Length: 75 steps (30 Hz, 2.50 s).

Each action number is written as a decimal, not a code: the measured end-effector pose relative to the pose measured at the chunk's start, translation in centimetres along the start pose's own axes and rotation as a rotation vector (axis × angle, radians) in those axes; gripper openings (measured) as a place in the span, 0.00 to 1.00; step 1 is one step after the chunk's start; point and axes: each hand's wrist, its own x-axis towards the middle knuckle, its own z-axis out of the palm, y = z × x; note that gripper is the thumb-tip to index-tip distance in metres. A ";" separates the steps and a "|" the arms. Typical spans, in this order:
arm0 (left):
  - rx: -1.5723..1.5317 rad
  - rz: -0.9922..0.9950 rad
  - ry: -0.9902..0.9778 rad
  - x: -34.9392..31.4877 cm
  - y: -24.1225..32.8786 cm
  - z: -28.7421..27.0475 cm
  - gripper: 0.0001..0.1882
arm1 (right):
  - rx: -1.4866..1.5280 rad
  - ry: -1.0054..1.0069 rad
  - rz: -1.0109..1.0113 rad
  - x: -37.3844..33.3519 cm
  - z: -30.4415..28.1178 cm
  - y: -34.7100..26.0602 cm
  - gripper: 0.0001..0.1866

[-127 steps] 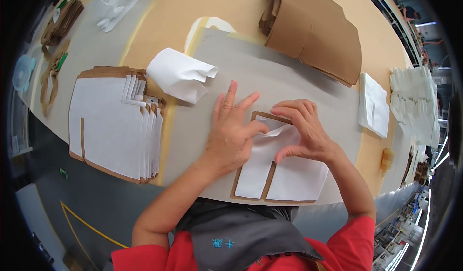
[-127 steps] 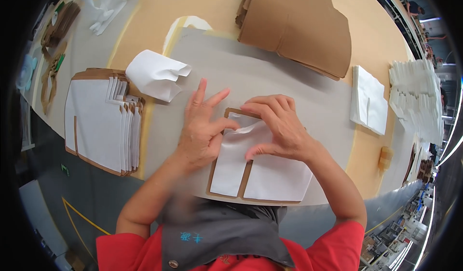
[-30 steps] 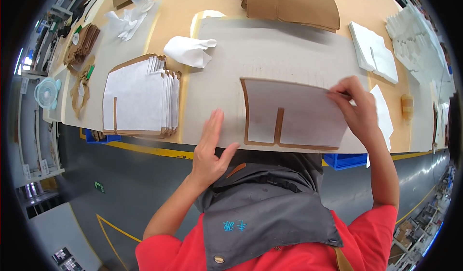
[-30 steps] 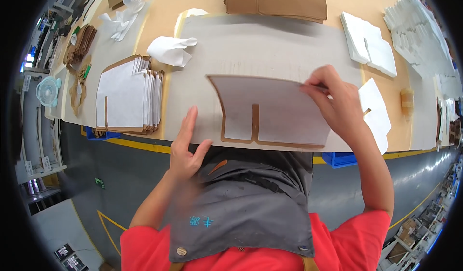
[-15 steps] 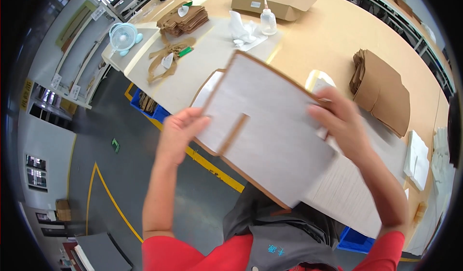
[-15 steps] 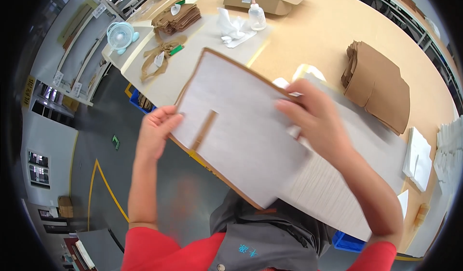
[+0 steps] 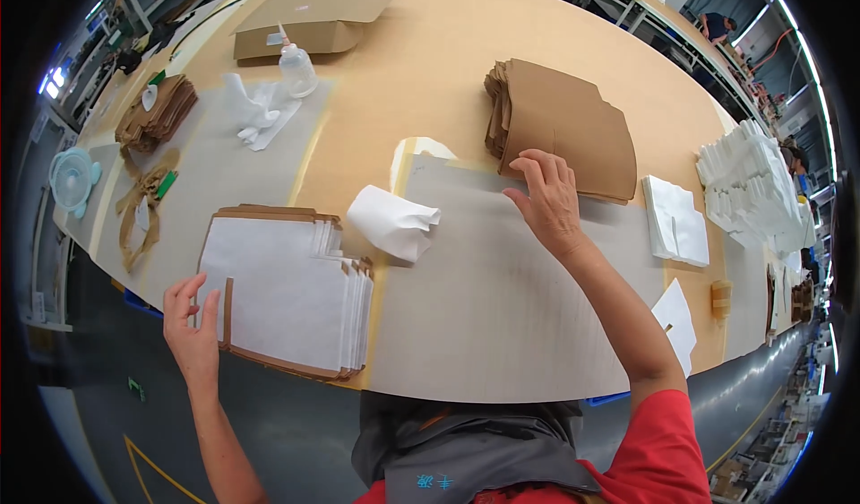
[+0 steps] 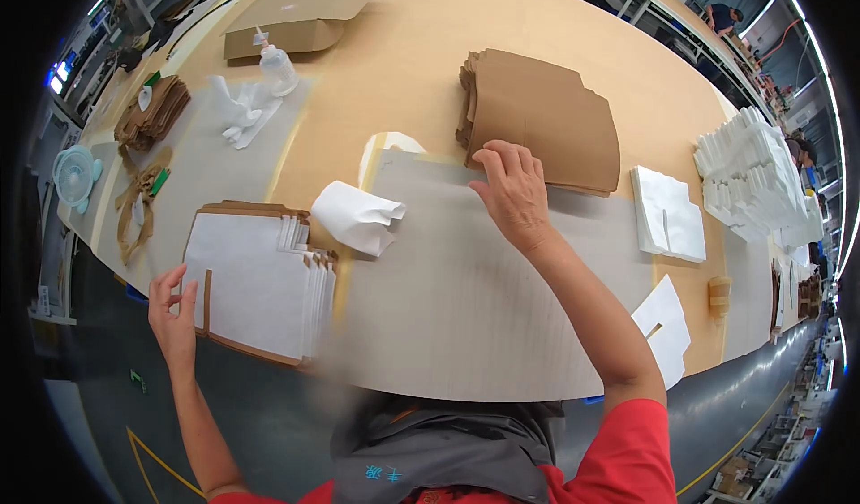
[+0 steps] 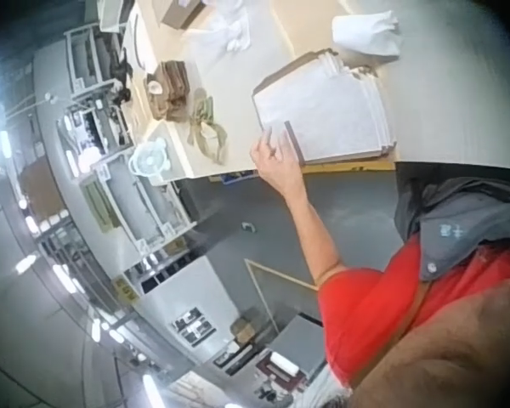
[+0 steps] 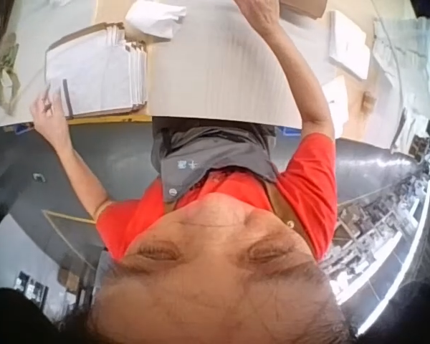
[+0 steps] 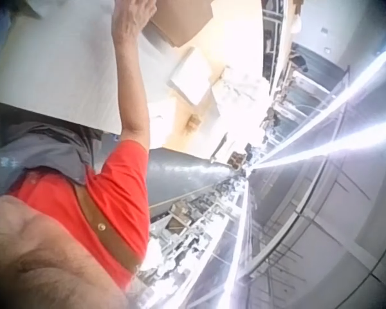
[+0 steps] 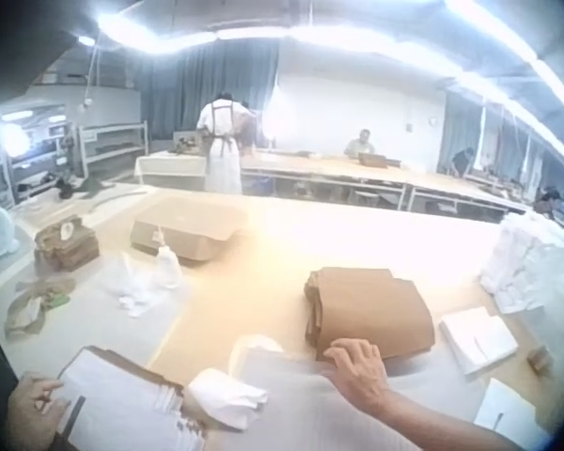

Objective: Applying glue to cardboard pieces and attaching foam liners to assemble packaging components.

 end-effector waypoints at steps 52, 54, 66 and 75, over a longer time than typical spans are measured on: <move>-1.397 0.529 -0.871 -11.5 31.0 10.3 0.28 | 1.191 -0.178 0.631 -22.1 -15.3 15.7 0.13; -1.313 0.365 -1.175 -10.3 29.7 8.6 0.23 | 1.481 -0.073 0.794 -21.4 -17.2 10.8 0.13; -0.525 0.284 -0.762 -12.2 20.0 16.3 0.28 | 0.411 -0.226 0.795 -21.1 -13.1 2.2 0.09; -0.467 0.235 -0.802 -13.1 21.0 15.8 0.14 | 0.487 -0.259 0.912 -21.8 -13.4 2.2 0.13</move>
